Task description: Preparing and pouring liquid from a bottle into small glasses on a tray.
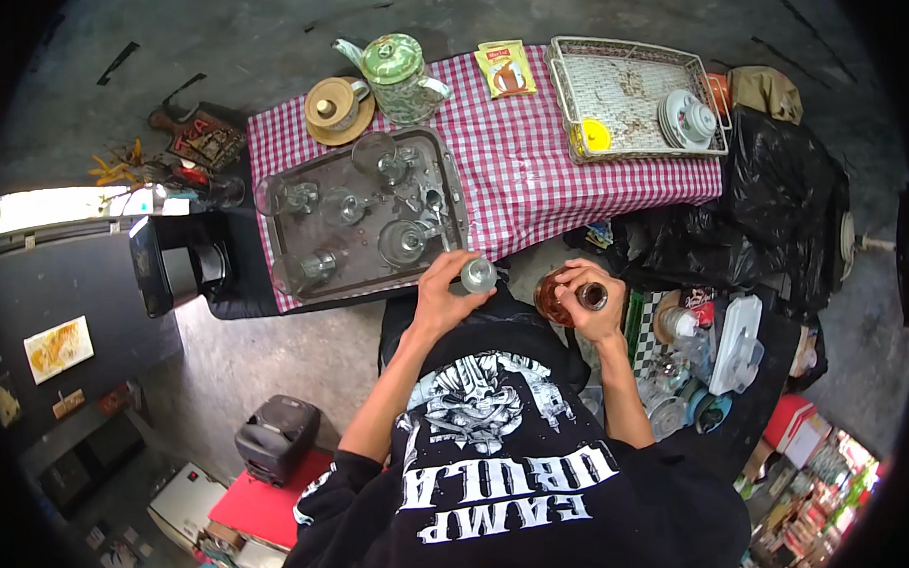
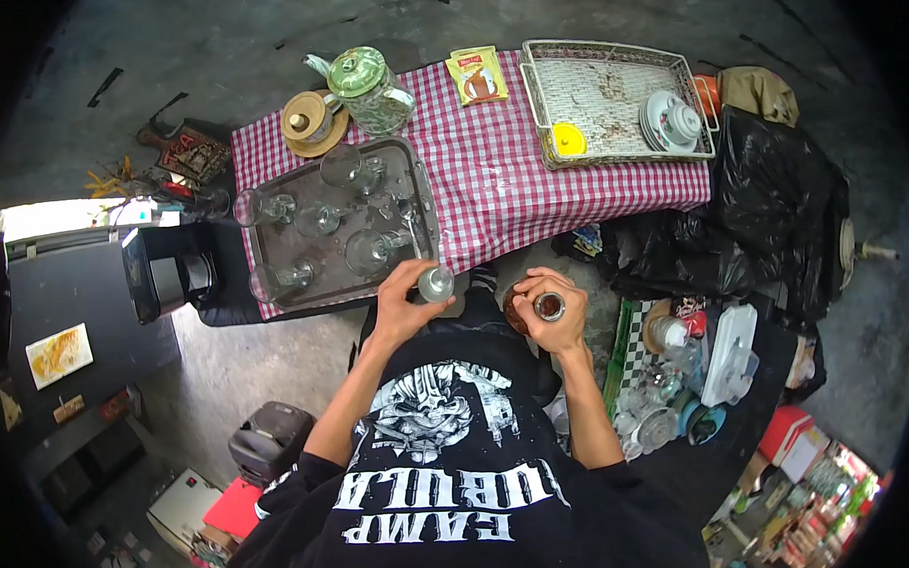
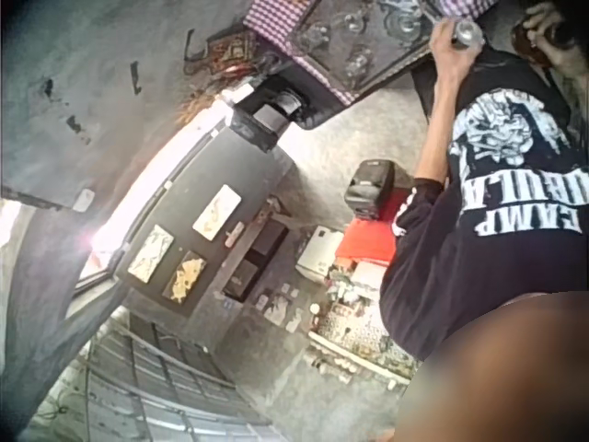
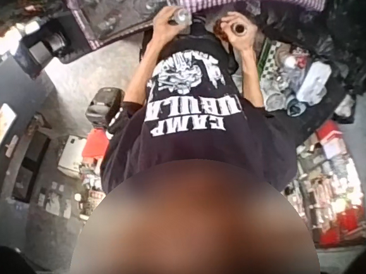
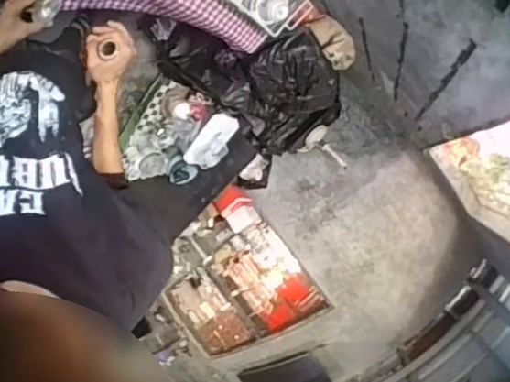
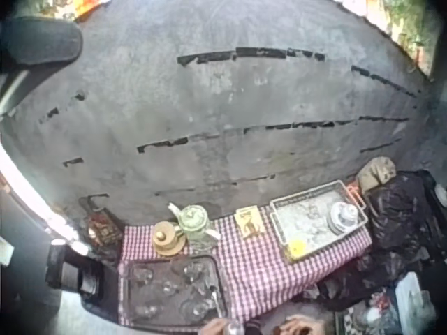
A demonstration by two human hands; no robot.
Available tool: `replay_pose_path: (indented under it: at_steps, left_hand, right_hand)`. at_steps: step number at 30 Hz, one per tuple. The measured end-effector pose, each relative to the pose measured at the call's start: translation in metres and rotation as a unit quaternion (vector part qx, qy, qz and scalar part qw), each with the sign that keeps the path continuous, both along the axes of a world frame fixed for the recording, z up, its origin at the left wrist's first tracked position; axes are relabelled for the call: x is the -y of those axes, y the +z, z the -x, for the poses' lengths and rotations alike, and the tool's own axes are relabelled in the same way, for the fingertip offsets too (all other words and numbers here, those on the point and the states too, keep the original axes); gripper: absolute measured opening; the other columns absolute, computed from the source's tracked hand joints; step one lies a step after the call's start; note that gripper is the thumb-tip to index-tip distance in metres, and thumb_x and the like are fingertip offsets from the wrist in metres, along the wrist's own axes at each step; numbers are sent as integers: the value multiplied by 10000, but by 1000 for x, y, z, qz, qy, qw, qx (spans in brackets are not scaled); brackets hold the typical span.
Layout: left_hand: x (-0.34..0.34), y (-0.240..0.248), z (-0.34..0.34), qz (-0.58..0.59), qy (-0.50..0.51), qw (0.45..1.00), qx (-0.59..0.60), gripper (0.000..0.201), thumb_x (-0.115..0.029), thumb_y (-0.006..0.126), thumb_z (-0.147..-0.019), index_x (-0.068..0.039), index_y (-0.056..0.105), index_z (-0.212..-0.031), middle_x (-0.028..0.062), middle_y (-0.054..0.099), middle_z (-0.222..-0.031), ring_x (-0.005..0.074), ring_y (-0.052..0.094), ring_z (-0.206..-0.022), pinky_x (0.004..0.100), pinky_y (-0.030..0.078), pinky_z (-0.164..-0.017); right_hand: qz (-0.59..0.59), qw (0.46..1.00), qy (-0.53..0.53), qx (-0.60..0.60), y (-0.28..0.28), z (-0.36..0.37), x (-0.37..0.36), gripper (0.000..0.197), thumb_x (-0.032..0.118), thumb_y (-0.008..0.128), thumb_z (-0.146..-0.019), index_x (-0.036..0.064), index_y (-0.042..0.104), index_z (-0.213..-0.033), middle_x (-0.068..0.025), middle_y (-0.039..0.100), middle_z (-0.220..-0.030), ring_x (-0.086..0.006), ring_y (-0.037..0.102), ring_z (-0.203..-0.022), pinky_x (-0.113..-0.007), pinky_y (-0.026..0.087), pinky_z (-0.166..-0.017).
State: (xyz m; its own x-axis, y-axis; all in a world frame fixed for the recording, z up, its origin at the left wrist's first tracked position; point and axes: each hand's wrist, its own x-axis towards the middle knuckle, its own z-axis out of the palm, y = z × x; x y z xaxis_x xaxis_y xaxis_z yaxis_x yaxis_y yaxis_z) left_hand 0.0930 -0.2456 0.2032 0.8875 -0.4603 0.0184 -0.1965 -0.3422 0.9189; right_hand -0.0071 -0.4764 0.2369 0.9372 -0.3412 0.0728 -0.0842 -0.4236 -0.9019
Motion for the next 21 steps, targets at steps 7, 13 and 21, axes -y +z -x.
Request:
replay_pose_path:
  at_steps: [7, 13, 21]
  left_hand:
    - [33, -65, -11, -47, 12, 998, -32, 510, -13, 784, -595, -37, 662, -1090, 129, 650, -1080, 286, 644, -997, 346, 524, -838]
    - [51, -110, -19, -85, 56, 993, -52, 471, -18, 739, -615, -37, 653, -1078, 154, 647, -1109, 351, 612, -1041, 384, 498, -900]
    - [47, -127, -32, -176, -12, 983, -55, 479, -33, 738, -640, -30, 652, -1111, 173, 676, -1050, 367, 571, -999, 405, 477, -896]
  right_hand:
    - [14, 998, 52, -20, -13, 8, 31, 137, 60, 750, -677, 47, 616, -650, -71, 724, -823, -309, 674, -954, -411, 471, -893]
    - [0, 1000, -4, -3, -14, 23, 28, 144, 51, 746, -692, 34, 610, -648, -94, 721, -822, -316, 674, -959, -411, 484, -886]
    - [-21, 997, -66, -28, -15, 33, 21, 131, 22, 739, -685, 5, 609, -678, -121, 721, -828, -319, 667, -975, -425, 473, -925]
